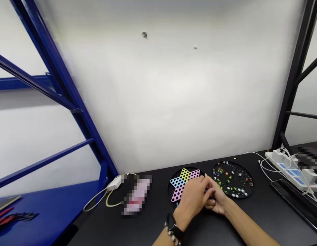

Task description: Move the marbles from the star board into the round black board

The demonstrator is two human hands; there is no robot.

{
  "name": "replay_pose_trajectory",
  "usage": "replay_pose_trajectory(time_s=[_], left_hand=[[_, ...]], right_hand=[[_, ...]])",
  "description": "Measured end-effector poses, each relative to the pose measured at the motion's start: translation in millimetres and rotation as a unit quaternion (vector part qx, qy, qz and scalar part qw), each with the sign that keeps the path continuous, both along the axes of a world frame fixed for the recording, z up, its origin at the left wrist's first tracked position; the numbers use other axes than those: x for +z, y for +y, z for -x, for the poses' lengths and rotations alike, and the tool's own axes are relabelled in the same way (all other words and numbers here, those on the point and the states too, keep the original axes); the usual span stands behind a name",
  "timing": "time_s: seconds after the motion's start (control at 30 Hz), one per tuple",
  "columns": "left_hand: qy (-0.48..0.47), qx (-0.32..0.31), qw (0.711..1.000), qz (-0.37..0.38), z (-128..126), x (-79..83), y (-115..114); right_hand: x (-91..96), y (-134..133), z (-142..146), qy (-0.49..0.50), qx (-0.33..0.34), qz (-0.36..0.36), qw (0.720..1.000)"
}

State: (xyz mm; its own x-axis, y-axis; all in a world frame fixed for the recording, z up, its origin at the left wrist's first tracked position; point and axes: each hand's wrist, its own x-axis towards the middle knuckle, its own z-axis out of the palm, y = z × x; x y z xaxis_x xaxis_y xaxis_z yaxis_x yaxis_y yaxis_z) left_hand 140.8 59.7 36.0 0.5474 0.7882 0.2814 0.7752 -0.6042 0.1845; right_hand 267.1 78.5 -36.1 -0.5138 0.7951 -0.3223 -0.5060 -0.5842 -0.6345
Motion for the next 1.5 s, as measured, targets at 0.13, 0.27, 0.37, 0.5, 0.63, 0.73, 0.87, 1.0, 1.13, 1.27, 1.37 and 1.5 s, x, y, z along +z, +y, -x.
replay_pose_trajectory(time_s=[0.13, 0.27, 0.37, 0.5, 0.63, 0.73, 0.87, 1.0, 1.13, 1.27, 1.37, 1.5], left_hand=[[-0.038, -0.012, 0.999, -0.014, -7.4, -5.5, -1.7], [-0.053, 0.059, 0.997, 0.021, 28.9, -19.3, 4.6], [0.010, 0.125, 0.990, 0.062, 60.1, -33.9, 6.3], [0.063, 0.124, 0.984, 0.112, 84.2, -48.5, 3.3], [0.082, 0.101, 0.984, 0.119, 92.7, -49.6, 6.6], [0.094, 0.082, 0.980, 0.156, 98.9, -42.8, 16.5], [0.091, 0.037, 0.969, 0.228, 110.4, -32.8, 34.5], [0.053, 0.052, 0.975, 0.208, 126.1, -33.6, 47.9], [0.005, 0.134, 0.982, 0.135, 144.4, -45.1, 49.3], [0.007, 0.163, 0.978, 0.132, 150.6, -50.8, 47.9], [0.014, 0.182, 0.975, 0.125, 140.9, -45.6, 53.1], [0.067, 0.212, 0.969, 0.107, 116.4, -37.8, 63.7]], right_hand=[[-0.1, 7.5, -6.9, -0.090, -0.152, -0.068, 0.982], [2.6, 14.6, -26.0, -0.423, -0.311, -0.264, 0.809], [3.1, 14.9, -42.8, -0.674, -0.290, -0.317, 0.601], [-1.4, 15.4, -58.4, -0.806, -0.180, -0.270, 0.495], [-6.8, 17.4, -65.0, -0.841, -0.170, -0.266, 0.439], [-7.0, 17.4, -63.2, -0.841, -0.208, -0.292, 0.405], [-4.2, 10.3, -44.5, -0.761, -0.185, -0.432, 0.447], [-4.1, -4.1, -14.6, -0.672, -0.075, -0.543, 0.499], [-2.9, -13.4, 2.4, -0.657, -0.042, -0.547, 0.517], [1.9, -17.2, 5.2, -0.646, -0.046, -0.541, 0.537], [3.9, -20.1, 6.2, -0.632, -0.034, -0.537, 0.558], [3.2, -23.3, 7.6, -0.605, -0.017, -0.538, 0.586]])
